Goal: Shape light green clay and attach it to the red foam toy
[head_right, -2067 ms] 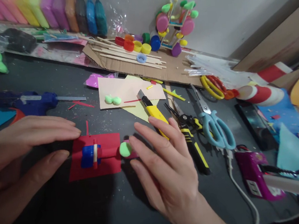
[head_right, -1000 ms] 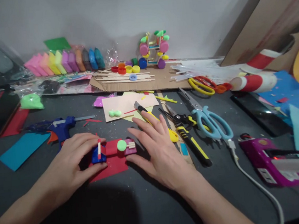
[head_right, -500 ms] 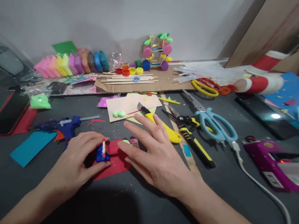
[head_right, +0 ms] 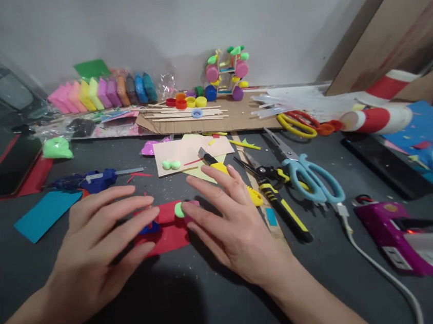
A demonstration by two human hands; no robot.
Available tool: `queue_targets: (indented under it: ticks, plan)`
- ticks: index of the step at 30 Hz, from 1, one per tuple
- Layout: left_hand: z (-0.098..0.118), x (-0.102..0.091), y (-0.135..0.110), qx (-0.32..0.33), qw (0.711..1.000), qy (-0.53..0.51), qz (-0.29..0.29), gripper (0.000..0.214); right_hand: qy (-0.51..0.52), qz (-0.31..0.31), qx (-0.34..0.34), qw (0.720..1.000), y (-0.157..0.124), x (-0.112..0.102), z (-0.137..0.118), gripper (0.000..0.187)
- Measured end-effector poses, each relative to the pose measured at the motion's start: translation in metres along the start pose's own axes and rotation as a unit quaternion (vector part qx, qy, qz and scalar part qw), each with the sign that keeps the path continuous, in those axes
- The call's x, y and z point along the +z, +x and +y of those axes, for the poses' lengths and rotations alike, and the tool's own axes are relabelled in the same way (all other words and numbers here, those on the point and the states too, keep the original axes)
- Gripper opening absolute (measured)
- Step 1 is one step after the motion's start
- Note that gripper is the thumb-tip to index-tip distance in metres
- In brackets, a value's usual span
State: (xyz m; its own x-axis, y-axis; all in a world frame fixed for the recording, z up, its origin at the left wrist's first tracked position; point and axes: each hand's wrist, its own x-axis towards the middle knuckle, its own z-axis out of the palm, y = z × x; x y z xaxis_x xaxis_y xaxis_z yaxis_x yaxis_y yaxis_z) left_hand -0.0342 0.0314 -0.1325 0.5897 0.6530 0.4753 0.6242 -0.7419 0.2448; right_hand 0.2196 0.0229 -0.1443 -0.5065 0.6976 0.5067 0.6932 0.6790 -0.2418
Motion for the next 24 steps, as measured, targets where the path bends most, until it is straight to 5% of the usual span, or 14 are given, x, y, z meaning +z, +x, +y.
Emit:
queue_targets:
  ticks: [8,24]
  plan:
    - [0.016,0.015,0.005,0.029,0.995,0.099,0.002,0.033,0.0,0.009,0.011,1.0,-0.002,0.001,0.001,0.023]
    - [0.011,0.012,0.005,0.042,0.997,0.066,-0.021,0.034,0.019,0.018,0.035,0.999,-0.004,0.0,0.0,0.026]
